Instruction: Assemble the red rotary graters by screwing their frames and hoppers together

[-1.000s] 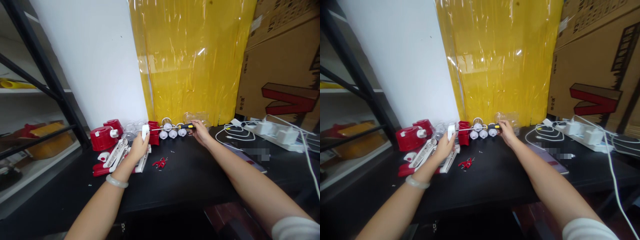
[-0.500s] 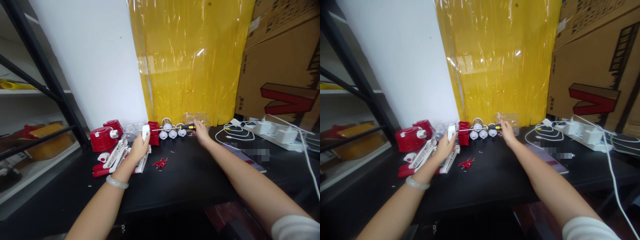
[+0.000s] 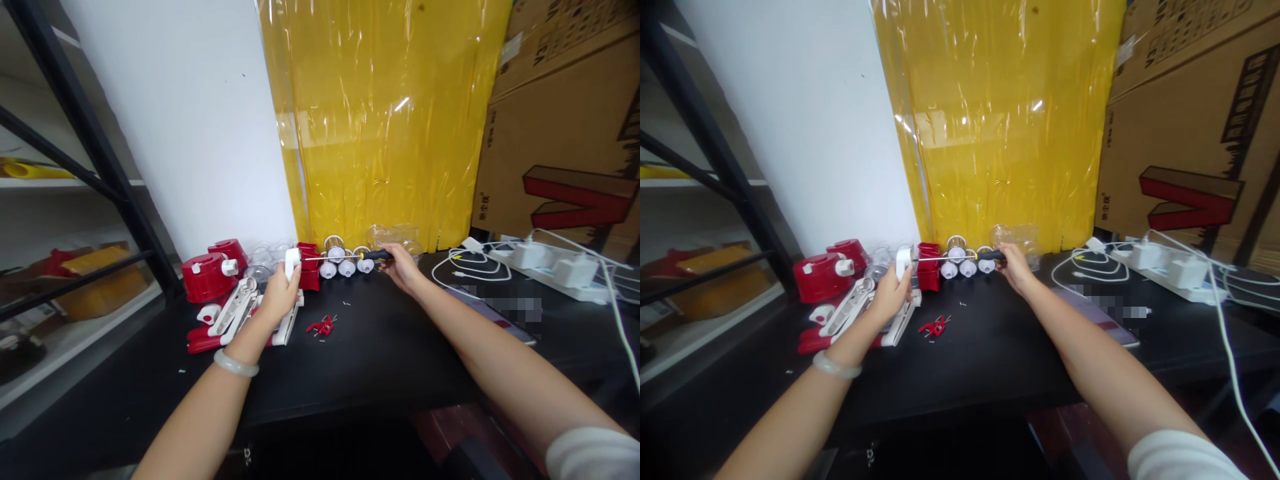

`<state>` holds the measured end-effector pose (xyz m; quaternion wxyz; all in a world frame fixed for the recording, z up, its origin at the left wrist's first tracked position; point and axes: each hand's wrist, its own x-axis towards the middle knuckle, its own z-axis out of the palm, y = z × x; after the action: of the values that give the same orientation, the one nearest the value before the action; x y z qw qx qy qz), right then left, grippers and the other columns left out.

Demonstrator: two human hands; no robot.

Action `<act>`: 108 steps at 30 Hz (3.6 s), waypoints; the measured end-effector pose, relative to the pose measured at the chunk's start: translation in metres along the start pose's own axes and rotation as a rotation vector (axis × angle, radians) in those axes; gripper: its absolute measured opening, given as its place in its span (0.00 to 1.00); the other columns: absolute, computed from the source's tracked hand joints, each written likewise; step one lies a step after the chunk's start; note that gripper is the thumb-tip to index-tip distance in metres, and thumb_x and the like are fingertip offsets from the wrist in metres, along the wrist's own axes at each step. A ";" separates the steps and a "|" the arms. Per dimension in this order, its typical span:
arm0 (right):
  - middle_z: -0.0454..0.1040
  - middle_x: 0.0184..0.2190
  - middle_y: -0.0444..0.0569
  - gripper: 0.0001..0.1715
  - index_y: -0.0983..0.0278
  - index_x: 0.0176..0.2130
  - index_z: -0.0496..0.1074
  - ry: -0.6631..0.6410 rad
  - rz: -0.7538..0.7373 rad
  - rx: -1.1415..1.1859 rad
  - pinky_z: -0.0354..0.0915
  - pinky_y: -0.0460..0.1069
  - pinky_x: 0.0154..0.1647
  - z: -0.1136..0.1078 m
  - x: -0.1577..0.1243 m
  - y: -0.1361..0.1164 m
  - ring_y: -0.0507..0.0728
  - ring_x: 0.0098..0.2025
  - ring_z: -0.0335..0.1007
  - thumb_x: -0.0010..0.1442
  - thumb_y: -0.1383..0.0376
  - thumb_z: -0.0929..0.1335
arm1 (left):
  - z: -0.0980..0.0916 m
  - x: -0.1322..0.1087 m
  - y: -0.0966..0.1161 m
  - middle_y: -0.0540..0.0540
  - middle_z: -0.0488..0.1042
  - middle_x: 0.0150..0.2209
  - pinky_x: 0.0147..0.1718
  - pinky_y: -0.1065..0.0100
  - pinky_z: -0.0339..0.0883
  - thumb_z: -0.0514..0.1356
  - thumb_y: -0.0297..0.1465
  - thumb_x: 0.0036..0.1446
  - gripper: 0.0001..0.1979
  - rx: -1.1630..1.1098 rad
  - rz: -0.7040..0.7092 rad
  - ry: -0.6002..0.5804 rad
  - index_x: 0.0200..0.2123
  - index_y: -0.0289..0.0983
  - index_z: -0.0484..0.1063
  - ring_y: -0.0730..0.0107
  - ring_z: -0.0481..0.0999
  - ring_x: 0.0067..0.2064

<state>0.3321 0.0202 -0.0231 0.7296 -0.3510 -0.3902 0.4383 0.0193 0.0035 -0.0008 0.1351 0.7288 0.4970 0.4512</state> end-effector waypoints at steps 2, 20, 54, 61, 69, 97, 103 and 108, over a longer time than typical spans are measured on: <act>0.69 0.26 0.38 0.18 0.59 0.34 0.66 0.007 -0.017 -0.003 0.63 0.46 0.22 -0.001 0.001 0.001 0.49 0.21 0.63 0.48 0.54 0.73 | 0.000 -0.001 0.002 0.50 0.72 0.23 0.25 0.63 0.68 0.50 0.51 0.66 0.21 -0.014 -0.004 -0.005 0.43 0.38 0.63 0.62 0.76 0.21; 0.65 0.22 0.36 0.20 0.58 0.33 0.67 0.091 -0.115 -0.105 0.65 0.47 0.21 -0.002 0.004 -0.001 0.48 0.19 0.57 0.47 0.50 0.75 | -0.002 -0.003 0.008 0.49 0.73 0.24 0.27 0.63 0.68 0.51 0.50 0.67 0.20 0.016 0.005 -0.022 0.44 0.38 0.64 0.63 0.75 0.21; 0.71 0.26 0.38 0.16 0.59 0.32 0.67 0.043 0.058 0.191 0.62 0.46 0.22 0.000 -0.003 -0.011 0.50 0.23 0.66 0.42 0.62 0.73 | -0.002 -0.003 0.005 0.43 0.75 0.28 0.36 0.58 0.70 0.49 0.47 0.69 0.20 0.190 0.067 -0.042 0.47 0.35 0.65 0.55 0.78 0.30; 0.70 0.23 0.41 0.19 0.59 0.32 0.66 0.116 0.017 0.126 0.62 0.48 0.20 0.002 -0.001 -0.011 0.52 0.21 0.65 0.57 0.48 0.70 | -0.002 -0.003 0.006 0.45 0.75 0.26 0.35 0.58 0.70 0.49 0.48 0.68 0.21 0.174 0.053 -0.051 0.46 0.36 0.65 0.56 0.77 0.28; 0.57 0.15 0.34 0.30 0.58 0.29 0.60 0.042 -0.054 -0.076 0.61 0.46 0.18 -0.003 0.001 -0.002 0.48 0.15 0.52 0.50 0.42 0.75 | -0.002 -0.001 0.001 0.45 0.74 0.26 0.34 0.59 0.70 0.49 0.47 0.68 0.21 0.161 0.066 -0.023 0.47 0.35 0.66 0.57 0.77 0.27; 0.50 0.13 0.31 0.29 0.57 0.30 0.60 0.013 -0.026 -0.026 0.58 0.44 0.17 -0.001 -0.001 -0.005 0.47 0.14 0.47 0.50 0.42 0.75 | -0.002 0.000 0.000 0.45 0.74 0.27 0.37 0.58 0.70 0.49 0.48 0.68 0.22 0.152 0.070 -0.017 0.47 0.36 0.66 0.55 0.78 0.30; 0.64 0.21 0.36 0.20 0.57 0.34 0.63 0.040 -0.034 0.034 0.60 0.45 0.19 0.002 -0.003 -0.006 0.49 0.18 0.58 0.49 0.55 0.75 | -0.002 0.000 0.000 0.42 0.76 0.29 0.38 0.57 0.71 0.50 0.49 0.68 0.23 0.142 0.084 -0.010 0.48 0.35 0.67 0.53 0.79 0.33; 0.67 0.24 0.38 0.17 0.58 0.33 0.64 0.022 0.008 0.109 0.61 0.46 0.21 0.001 -0.004 -0.010 0.50 0.22 0.62 0.45 0.59 0.73 | -0.002 -0.002 0.003 0.42 0.76 0.29 0.37 0.56 0.71 0.49 0.49 0.68 0.23 0.159 0.068 -0.031 0.49 0.34 0.66 0.54 0.79 0.31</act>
<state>0.3339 0.0128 -0.0155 0.7503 -0.3168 -0.3564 0.4580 0.0196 0.0000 0.0014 0.0690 0.7605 0.5041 0.4034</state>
